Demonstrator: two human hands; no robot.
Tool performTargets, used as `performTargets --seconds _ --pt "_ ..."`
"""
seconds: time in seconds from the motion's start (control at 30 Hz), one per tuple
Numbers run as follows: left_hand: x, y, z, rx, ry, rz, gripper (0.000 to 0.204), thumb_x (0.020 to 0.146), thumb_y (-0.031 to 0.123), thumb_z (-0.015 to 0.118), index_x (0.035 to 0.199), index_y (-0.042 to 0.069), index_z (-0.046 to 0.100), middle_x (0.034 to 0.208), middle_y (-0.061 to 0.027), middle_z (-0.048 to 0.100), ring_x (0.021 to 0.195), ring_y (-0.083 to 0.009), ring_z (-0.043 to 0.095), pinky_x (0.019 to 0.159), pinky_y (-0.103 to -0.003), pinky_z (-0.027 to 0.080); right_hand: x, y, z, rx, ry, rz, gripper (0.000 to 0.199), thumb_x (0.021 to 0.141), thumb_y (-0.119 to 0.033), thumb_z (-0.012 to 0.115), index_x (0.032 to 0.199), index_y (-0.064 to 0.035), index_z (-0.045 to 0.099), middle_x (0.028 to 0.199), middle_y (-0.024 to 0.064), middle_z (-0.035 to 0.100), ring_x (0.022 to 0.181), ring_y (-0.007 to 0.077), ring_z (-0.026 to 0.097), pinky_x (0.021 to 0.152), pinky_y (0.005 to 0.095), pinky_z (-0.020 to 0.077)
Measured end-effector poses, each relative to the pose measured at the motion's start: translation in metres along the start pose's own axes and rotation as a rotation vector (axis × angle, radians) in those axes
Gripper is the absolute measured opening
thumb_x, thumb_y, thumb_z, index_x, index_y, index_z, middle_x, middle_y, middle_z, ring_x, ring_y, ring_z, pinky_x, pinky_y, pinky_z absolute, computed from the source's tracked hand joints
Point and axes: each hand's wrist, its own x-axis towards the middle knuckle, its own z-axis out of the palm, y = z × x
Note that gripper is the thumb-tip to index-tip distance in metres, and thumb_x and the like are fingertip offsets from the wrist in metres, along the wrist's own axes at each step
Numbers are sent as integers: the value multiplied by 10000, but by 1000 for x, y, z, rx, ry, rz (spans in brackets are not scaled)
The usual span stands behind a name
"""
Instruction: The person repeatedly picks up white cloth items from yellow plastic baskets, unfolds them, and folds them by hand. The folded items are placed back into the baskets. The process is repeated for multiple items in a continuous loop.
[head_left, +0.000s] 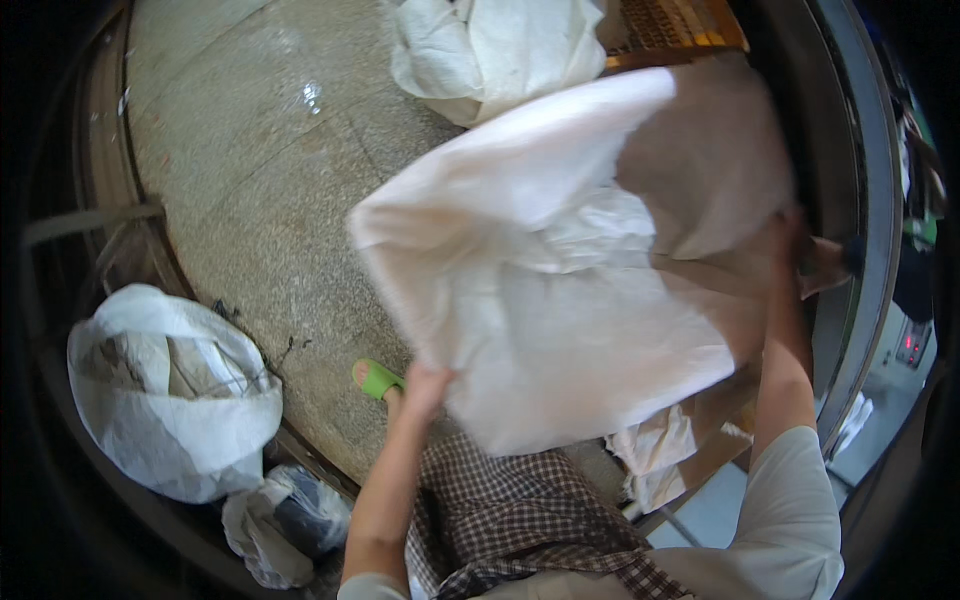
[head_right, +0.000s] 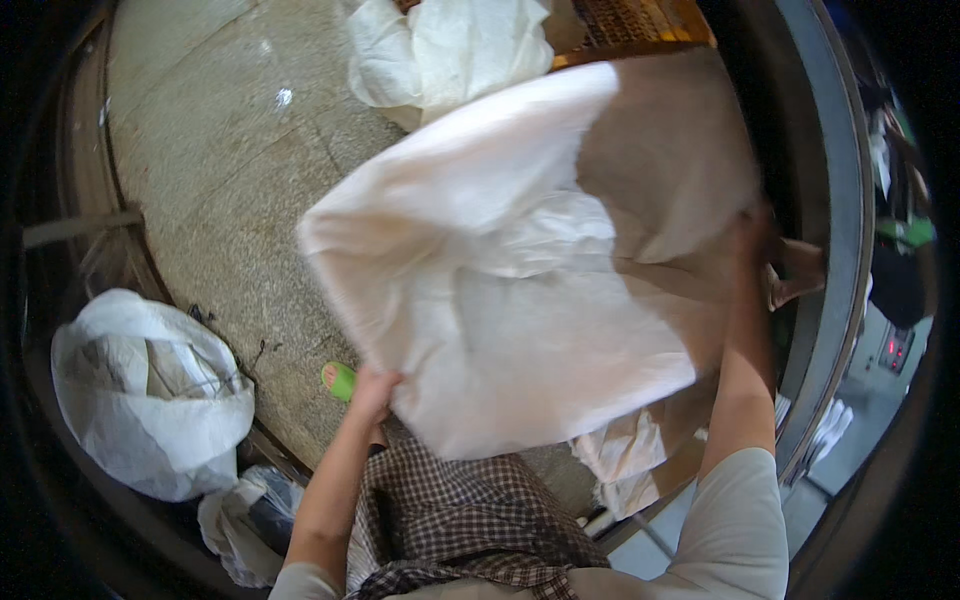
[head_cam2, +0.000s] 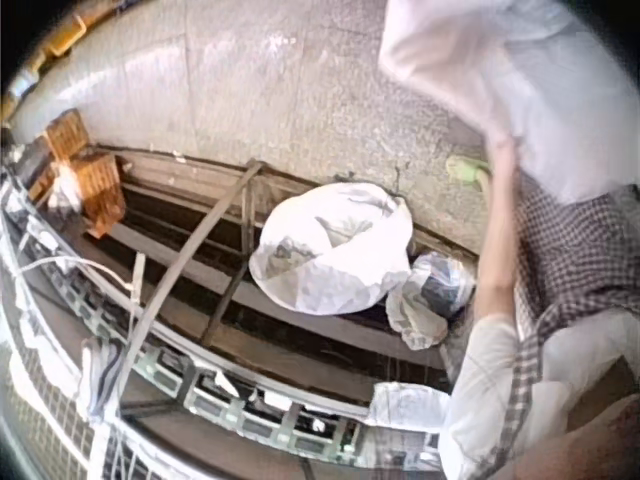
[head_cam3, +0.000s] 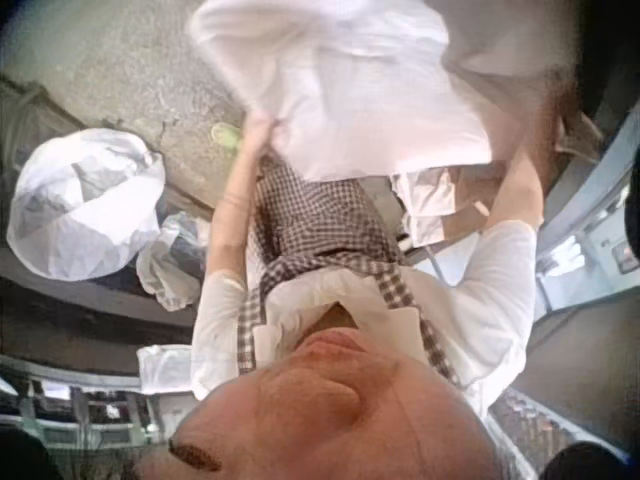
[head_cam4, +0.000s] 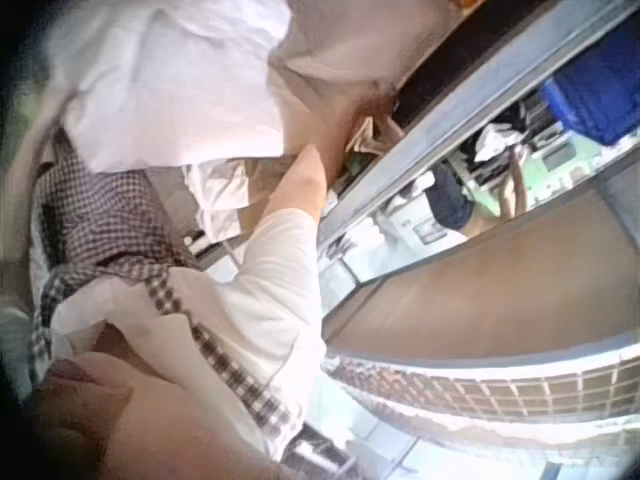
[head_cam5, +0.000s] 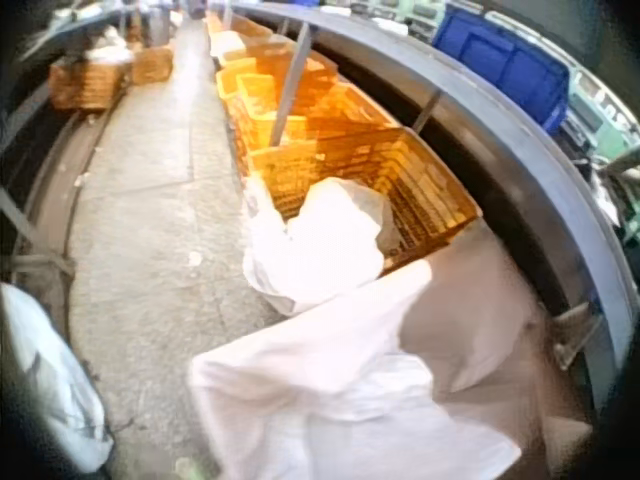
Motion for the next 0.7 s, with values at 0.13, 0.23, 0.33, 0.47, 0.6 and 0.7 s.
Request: performTargets --seconds 0.13,0.23,0.33,0.47,0.6,0.7 --pt "26 22 154 106 -117 154 397 680 48 625 1068 -13 569 956 -148 641 884 -256 626 762 -359 503 22 -46 -1 4 328 -49 475 838 -174 569 1258 6 440 1245 223 473 1124 334 483 949 423 381" --pt "45 35 230 225 -20 138 465 664 159 643 1088 3 532 985 -209 626 924 -368 610 809 -427 480 -50 -123 23 505 -637 101 505 791 -89 577 1250 55 420 1257 202 471 1136 300 471 972 360 364" --pt "65 40 256 290 -76 103 508 687 207 638 1128 0 494 1061 -226 596 972 -382 582 822 -440 470 -142 -182 52 531 -532 -556 766 750 -306 694 1346 17 338 1326 261 403 1220 378 407 1023 430 308" --pt "77 28 229 314 -200 243 617 732 286 660 1203 -42 430 1220 -246 494 1131 -354 493 939 -417 406 -199 -215 87 440 -974 -331 757 761 -339 666 1325 5 298 1161 269 527 1074 419 512 898 441 416" --pt "61 10 160 146 -149 255 696 749 358 672 1242 -54 403 1211 -246 501 1136 -342 490 963 -405 382 -205 -228 86 417 -999 -254 630 783 -312 634 1267 -31 346 988 243 612 913 406 593 765 466 473" --pt "51 10 62 425 -7 84 528 776 336 639 1121 -39 500 1024 -209 597 952 -323 583 830 -381 455 -191 -248 66 -40 -1107 -243 559 794 -333 617 1224 -38 417 992 230 614 899 390 605 752 455 479"
